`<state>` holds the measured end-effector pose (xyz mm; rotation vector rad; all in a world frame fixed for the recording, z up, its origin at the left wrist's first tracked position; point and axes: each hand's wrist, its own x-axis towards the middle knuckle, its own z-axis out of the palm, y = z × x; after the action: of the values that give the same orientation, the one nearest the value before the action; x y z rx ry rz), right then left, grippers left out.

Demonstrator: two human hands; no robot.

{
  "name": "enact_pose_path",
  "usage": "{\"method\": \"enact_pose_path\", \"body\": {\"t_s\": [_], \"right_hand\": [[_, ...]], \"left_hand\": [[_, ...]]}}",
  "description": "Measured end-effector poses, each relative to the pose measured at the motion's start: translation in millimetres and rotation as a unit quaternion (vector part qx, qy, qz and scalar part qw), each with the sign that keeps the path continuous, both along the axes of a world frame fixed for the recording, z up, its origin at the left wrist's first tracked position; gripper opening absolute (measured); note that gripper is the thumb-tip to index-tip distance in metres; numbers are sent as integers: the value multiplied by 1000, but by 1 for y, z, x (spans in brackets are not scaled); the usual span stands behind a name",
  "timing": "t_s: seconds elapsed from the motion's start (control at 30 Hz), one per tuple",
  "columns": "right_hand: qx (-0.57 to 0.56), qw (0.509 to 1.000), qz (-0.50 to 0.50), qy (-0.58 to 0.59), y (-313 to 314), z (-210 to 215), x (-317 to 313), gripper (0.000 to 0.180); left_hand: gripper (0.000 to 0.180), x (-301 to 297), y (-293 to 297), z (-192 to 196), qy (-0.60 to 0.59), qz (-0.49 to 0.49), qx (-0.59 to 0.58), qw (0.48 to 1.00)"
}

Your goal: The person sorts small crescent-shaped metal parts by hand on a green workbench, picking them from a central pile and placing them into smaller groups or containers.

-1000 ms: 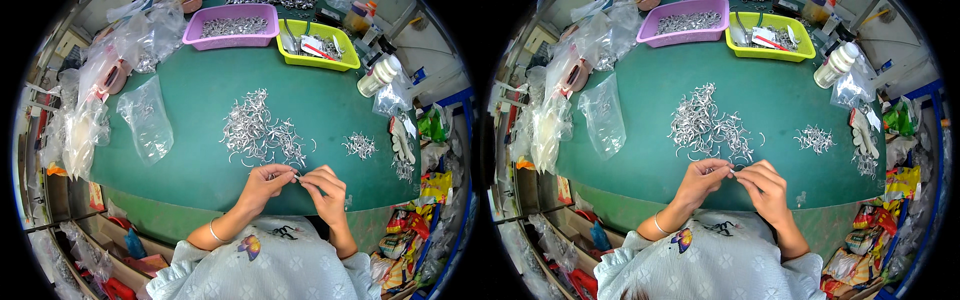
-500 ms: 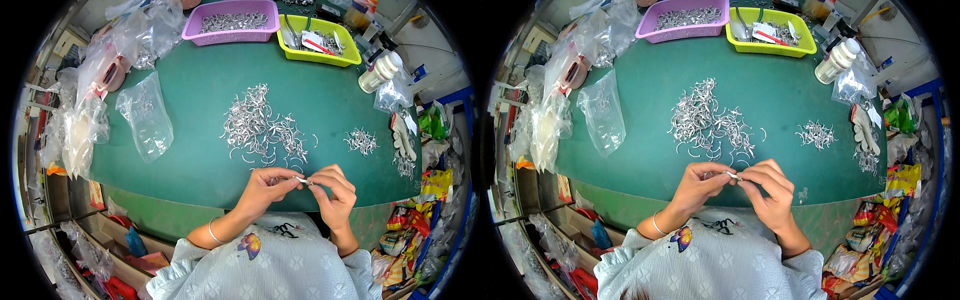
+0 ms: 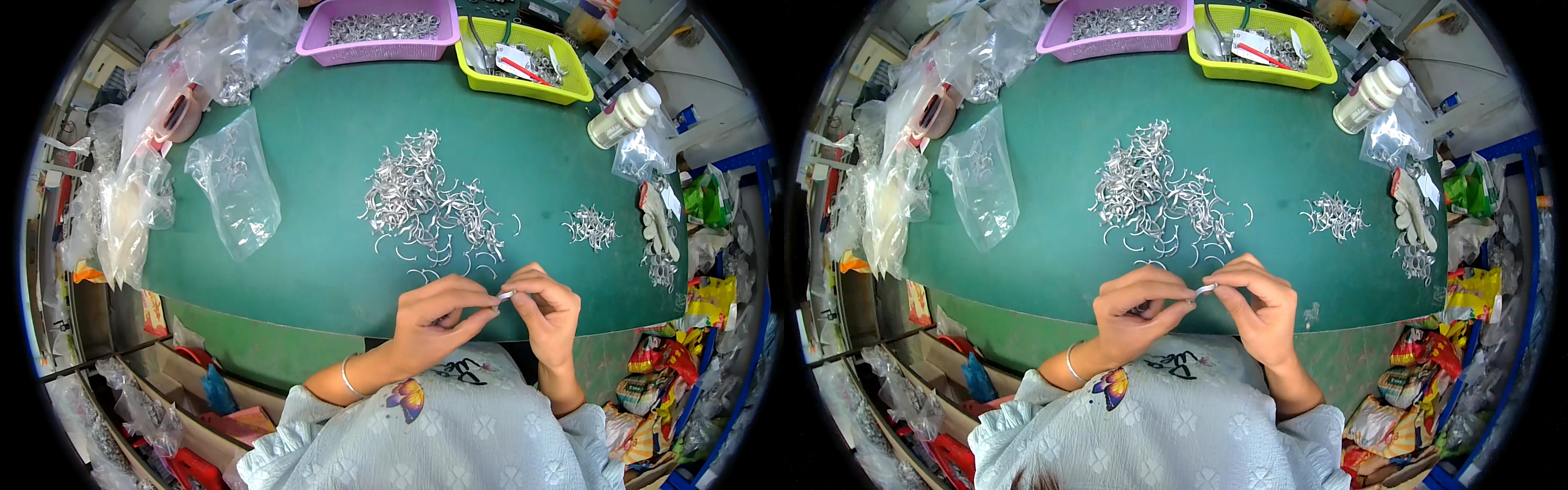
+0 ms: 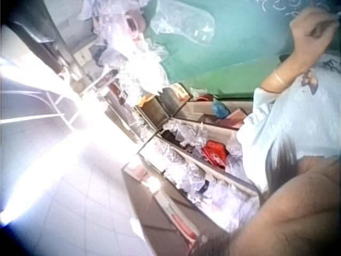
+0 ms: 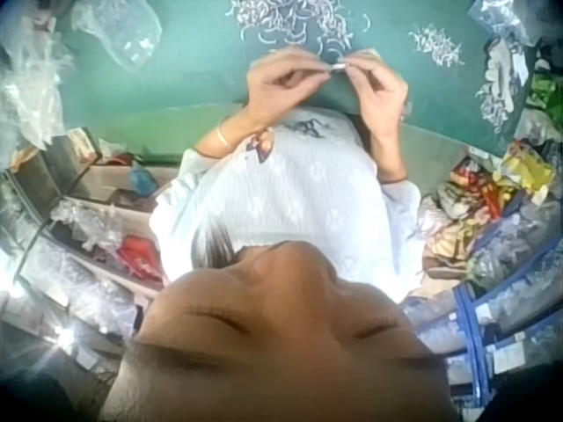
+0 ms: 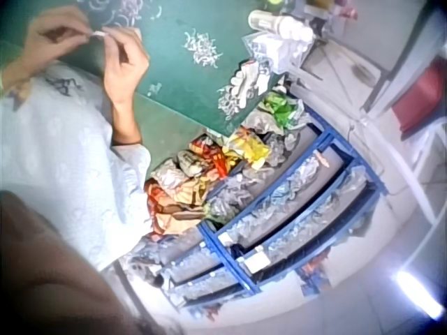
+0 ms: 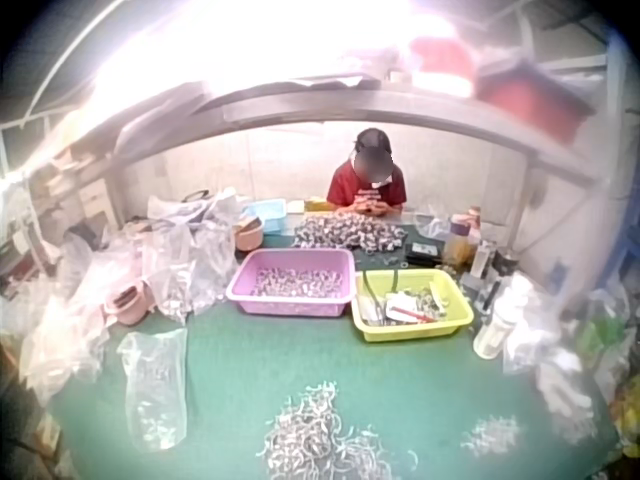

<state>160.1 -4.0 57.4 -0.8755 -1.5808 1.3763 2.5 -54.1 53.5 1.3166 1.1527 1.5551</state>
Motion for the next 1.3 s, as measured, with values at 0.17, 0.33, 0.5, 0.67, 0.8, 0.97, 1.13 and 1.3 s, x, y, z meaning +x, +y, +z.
{"method": "enact_pose_path", "body": {"t_s": [0.17, 0.33, 0.5, 0.67, 0.8, 0.97, 1.13, 1.3], "right_hand": [[-4, 1000, -24, -8, 8, -9, 5, 7], [223, 856, -330, -329, 60, -68, 55, 5], [300, 746, -335, -491, 69, -87, 74, 14], [323, 832, -159, -422, 60, -78, 30, 19], [301, 859, -132, -392, 64, -85, 22, 13], [23, 994, -93, -58, 41, -56, 8, 6], [-98, 990, -2, 100, 19, -35, 2, 9], [-42, 996, -17, 72, 13, -25, -3, 8]], "left_hand": [[24, -2, 5, -4, 0, 20, -62, 998], [20, -7, 13, -37, -108, 51, -193, 974], [17, -12, 14, -45, -141, 16, -266, 954], [17, -10, 17, -48, -147, 7, -272, 951], [17, -10, 17, -44, -124, -12, -277, 953], [18, -7, 19, -37, -186, -20, -277, 942], [19, 0, 27, -23, -245, -52, -268, 930], [17, -1, 21, -27, -180, -54, -201, 961]]}}
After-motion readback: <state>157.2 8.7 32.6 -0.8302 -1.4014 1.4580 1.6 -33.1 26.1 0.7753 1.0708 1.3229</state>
